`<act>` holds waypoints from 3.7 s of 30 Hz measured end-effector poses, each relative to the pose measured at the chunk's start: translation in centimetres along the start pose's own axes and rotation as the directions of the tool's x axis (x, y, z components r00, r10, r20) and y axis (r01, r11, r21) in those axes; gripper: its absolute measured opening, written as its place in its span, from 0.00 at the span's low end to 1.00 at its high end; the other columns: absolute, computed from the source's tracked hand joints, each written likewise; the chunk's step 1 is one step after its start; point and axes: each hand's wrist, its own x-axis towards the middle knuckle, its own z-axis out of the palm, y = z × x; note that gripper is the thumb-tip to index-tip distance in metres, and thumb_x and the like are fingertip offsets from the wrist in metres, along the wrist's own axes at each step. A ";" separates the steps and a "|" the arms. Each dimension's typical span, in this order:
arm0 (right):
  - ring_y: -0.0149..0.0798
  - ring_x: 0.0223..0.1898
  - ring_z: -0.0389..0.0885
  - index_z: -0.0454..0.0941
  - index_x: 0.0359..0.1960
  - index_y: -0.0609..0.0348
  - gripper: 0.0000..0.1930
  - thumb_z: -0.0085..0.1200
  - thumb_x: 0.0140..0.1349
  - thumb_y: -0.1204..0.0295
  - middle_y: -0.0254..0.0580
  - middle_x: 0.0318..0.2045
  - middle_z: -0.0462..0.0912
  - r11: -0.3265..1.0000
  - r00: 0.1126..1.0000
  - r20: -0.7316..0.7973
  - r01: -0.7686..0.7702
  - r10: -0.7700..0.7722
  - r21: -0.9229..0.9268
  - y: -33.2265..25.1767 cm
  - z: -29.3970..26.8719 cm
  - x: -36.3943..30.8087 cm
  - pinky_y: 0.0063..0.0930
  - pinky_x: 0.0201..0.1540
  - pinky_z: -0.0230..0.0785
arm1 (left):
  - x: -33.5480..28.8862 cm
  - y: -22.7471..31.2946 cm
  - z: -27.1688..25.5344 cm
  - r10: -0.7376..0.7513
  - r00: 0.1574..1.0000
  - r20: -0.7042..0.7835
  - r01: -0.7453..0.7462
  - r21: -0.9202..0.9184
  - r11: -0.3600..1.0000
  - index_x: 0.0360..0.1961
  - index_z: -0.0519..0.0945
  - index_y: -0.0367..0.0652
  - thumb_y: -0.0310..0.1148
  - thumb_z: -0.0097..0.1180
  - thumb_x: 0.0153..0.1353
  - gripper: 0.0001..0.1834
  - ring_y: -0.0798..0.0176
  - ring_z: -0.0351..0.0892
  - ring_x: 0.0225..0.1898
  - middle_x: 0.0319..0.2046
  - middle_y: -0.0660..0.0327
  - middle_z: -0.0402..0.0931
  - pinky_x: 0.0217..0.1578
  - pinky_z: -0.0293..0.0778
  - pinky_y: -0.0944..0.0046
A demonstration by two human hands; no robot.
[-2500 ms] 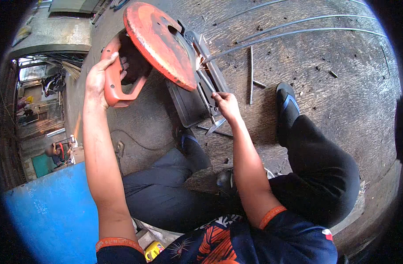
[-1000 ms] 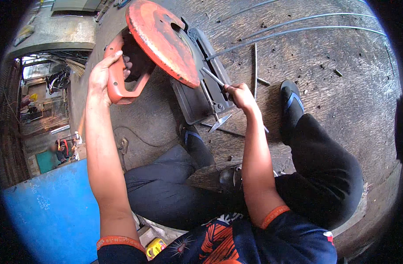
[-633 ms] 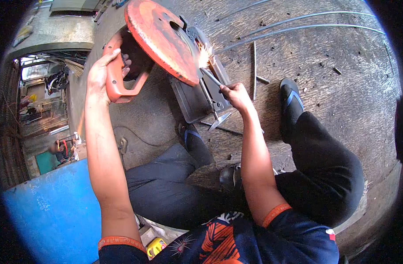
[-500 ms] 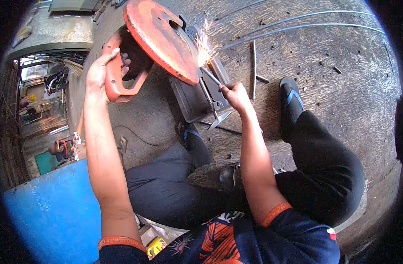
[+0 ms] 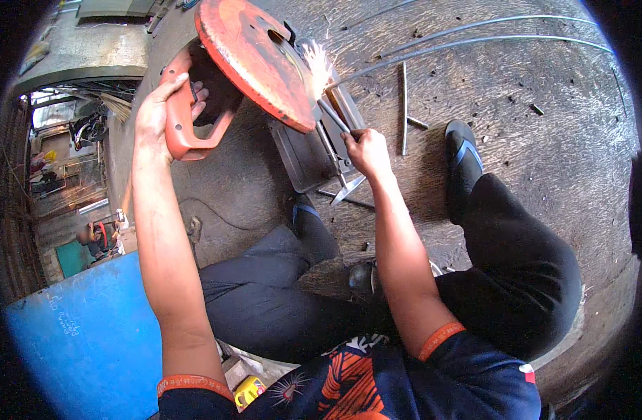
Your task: Cutting metal rods to length using a power chop saw.
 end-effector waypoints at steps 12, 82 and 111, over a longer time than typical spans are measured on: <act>0.59 0.35 0.79 0.80 0.34 0.65 0.18 0.48 0.60 0.59 0.62 0.28 0.79 0.991 0.987 -0.119 -0.101 0.111 0.091 1.8 1.2 0.4 0.44 0.41 0.70 | 0.3 0.1 -0.9 -0.009 0.998 0.060 0.004 0.081 0.997 0.42 0.74 0.37 0.34 0.56 0.58 0.14 0.64 0.77 0.28 0.31 0.58 0.77 0.30 0.77 0.65; 0.49 0.26 0.82 0.82 0.30 0.63 0.18 0.57 0.55 0.56 0.53 0.21 0.81 0.997 0.994 0.096 -0.060 0.055 0.047 2.3 -1.2 1.7 0.37 0.34 0.72 | 0.2 -0.2 -0.3 0.000 1.000 -0.021 0.002 0.089 0.996 0.50 0.71 0.40 0.37 0.60 0.56 0.22 0.63 0.79 0.33 0.36 0.58 0.77 0.33 0.78 0.65; 0.53 0.35 0.82 0.82 0.30 0.65 0.19 0.53 0.58 0.58 0.59 0.25 0.80 0.988 0.976 0.169 -0.147 0.136 0.053 -0.6 -1.3 0.9 0.38 0.41 0.71 | -0.2 -0.1 -0.2 0.018 1.000 -0.005 -0.018 0.067 0.998 0.45 0.72 0.41 0.35 0.59 0.56 0.17 0.63 0.78 0.30 0.32 0.59 0.75 0.30 0.78 0.64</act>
